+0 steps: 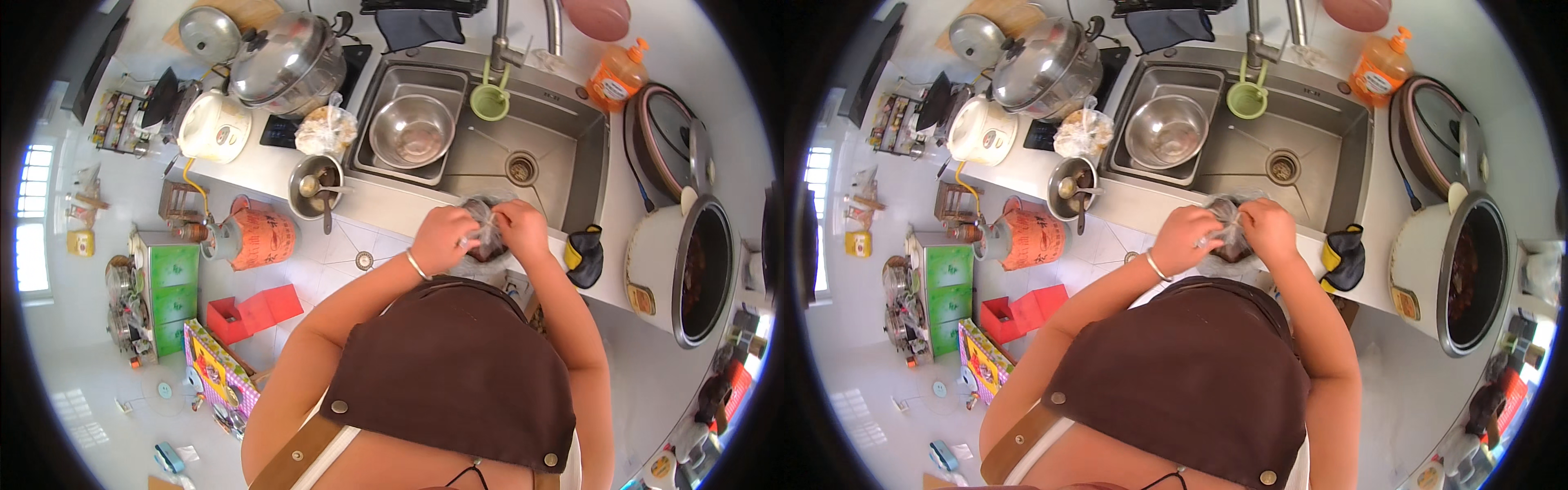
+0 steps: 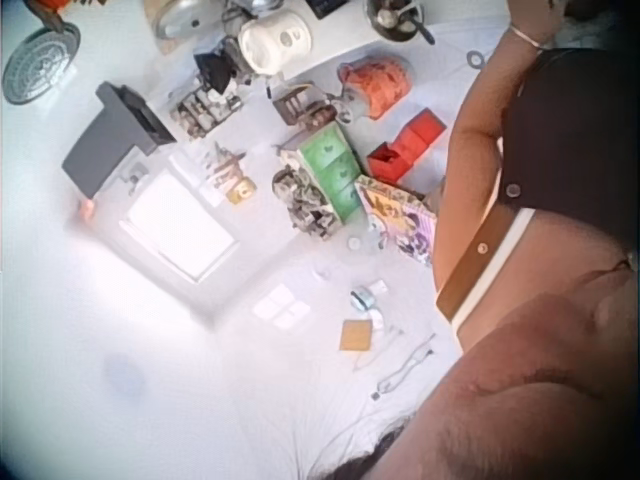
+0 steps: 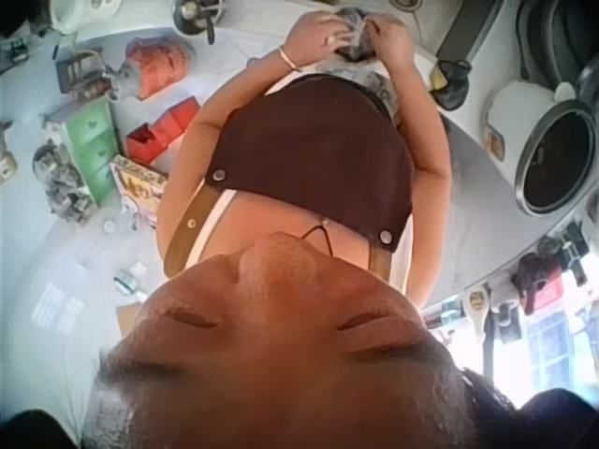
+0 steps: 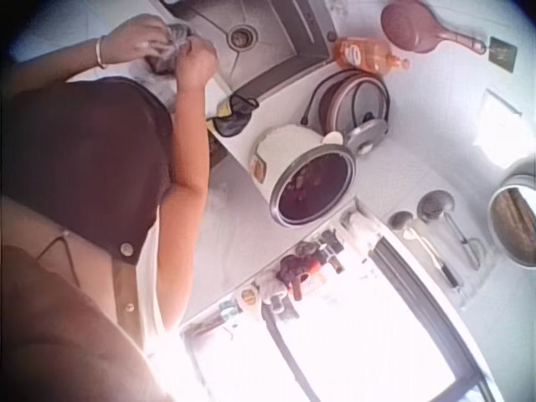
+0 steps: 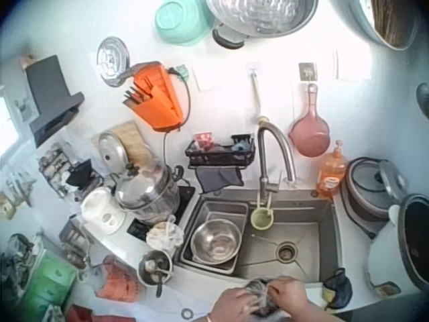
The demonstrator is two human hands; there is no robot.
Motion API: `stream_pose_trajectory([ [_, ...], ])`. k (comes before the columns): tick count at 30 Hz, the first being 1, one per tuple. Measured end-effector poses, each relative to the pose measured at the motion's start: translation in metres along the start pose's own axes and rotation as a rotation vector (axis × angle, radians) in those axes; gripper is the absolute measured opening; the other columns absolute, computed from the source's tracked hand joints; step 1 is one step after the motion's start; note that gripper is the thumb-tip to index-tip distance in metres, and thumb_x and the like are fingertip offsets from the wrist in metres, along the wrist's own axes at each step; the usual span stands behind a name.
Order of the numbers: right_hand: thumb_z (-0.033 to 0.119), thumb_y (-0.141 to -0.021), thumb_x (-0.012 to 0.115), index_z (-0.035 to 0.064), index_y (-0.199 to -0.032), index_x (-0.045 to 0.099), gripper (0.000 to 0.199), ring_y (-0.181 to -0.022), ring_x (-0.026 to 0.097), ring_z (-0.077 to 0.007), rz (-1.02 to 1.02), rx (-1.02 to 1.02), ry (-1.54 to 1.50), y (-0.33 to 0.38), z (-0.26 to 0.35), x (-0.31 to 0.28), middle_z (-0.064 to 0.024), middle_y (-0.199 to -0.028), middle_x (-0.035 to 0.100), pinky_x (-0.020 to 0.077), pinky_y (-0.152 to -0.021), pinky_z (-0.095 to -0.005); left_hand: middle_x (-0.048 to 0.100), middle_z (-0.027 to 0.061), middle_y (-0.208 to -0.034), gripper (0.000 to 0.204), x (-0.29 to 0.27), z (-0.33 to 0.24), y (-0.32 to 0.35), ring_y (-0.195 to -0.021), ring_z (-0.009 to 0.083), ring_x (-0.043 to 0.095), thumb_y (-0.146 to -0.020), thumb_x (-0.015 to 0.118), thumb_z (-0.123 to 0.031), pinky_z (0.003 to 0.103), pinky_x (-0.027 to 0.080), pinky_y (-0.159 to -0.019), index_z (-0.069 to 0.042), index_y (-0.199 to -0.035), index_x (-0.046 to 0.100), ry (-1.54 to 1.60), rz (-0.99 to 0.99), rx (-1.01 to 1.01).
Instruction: The person scoops pieces of meat and eggs from a pot into a plastic-lined bowl using a ladle, removes the bag from the bowl, ties it, and hands the bag to another person at a door.
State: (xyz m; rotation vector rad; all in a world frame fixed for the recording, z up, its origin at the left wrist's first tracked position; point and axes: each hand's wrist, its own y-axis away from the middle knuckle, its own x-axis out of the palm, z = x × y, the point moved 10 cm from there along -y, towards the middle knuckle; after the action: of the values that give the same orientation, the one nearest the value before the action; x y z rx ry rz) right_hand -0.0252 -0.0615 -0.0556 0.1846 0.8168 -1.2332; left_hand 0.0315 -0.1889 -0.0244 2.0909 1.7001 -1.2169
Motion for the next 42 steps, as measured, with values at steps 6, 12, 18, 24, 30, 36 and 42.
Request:
stream_pose_trajectory([
  [6,0.004,-0.085,0.063,0.004,-0.11,0.067,0.025,-0.071,0.062,-0.0198,0.007,0.308,-0.201,0.0,-0.011,-0.034,-0.0111,-0.084,0.068,0.0499,-0.064,-0.0302,0.062,0.0148,-0.088,0.026,-0.183,0.129,0.01,-0.081,0.0327,0.062,-0.07,0.079,-0.021,0.04,0.05,-0.071,-0.004,-0.083,0.065,-0.496,-0.345,-0.383],
  [12,0.003,-0.087,0.061,0.0017,-0.109,0.067,0.023,-0.071,0.063,-0.0169,0.045,0.437,-0.254,0.005,-0.023,-0.033,-0.0113,-0.085,0.069,0.0496,-0.067,-0.0284,0.06,0.0164,-0.103,0.045,-0.22,0.244,0.012,-0.091,0.0348,0.063,-0.065,0.084,-0.03,0.043,0.052,-0.077,-0.003,-0.094,0.062,-0.91,-0.176,-0.632],
  [18,0.003,-0.085,0.062,0.001,-0.107,0.067,0.023,-0.075,0.066,-0.0217,-0.023,0.358,-0.012,0.016,-0.024,-0.047,-0.0134,-0.088,0.069,0.051,-0.07,-0.0316,0.064,0.016,-0.087,0.01,-0.208,0.306,0.001,-0.08,0.0355,0.065,-0.072,0.064,-0.009,0.045,0.053,-0.067,-0.005,-0.081,0.065,-1.029,-0.051,-0.548],
  [24,0.008,-0.086,0.063,-0.0002,-0.11,0.066,0.025,-0.082,0.065,-0.0191,0.019,0.623,-0.159,0.056,-0.094,-0.034,-0.0113,-0.092,0.069,0.0505,-0.074,-0.0313,0.067,0.0157,-0.079,0.005,-0.26,0.31,-0.009,-0.078,0.0359,0.065,-0.074,0.063,-0.011,0.047,0.051,-0.069,-0.01,-0.077,0.068,-0.722,-0.242,-0.454],
  [30,0.028,-0.092,0.061,0.0086,-0.112,0.064,0.028,-0.084,0.06,-0.0098,0.085,0.842,-0.358,0.073,-0.143,0.002,0.0005,-0.094,0.066,0.0452,-0.068,-0.0271,0.066,0.0071,-0.069,0.007,-0.3,0.305,-0.015,-0.058,0.0139,0.06,-0.079,0.067,-0.007,0.029,0.049,-0.056,-0.003,-0.084,0.067,-0.193,-0.271,-0.583],
  [36,0.059,-0.086,0.059,0.0023,-0.113,0.063,0.063,-0.078,0.052,-0.0148,0.244,1.117,-0.543,0.061,-0.133,0.029,-0.0055,-0.097,0.061,0.0424,-0.063,-0.028,0.062,0.0007,-0.08,0.008,-0.274,0.195,-0.033,-0.069,0.0069,0.057,-0.085,0.061,0.002,0.022,0.049,-0.063,-0.001,-0.092,0.062,0.268,-0.206,-0.499],
  [42,0.03,-0.087,0.068,0.0028,-0.086,0.064,0.028,-0.064,0.047,-0.0105,0.315,0.846,-0.672,0.036,-0.137,0.046,-0.002,-0.076,0.06,0.0367,-0.058,-0.0245,0.062,0.0003,-0.084,0.011,-0.196,0.07,-0.061,-0.075,0.0076,0.059,-0.086,0.058,0.006,0.022,0.05,-0.069,-0.001,-0.094,0.061,0.469,-0.073,-0.412],
])
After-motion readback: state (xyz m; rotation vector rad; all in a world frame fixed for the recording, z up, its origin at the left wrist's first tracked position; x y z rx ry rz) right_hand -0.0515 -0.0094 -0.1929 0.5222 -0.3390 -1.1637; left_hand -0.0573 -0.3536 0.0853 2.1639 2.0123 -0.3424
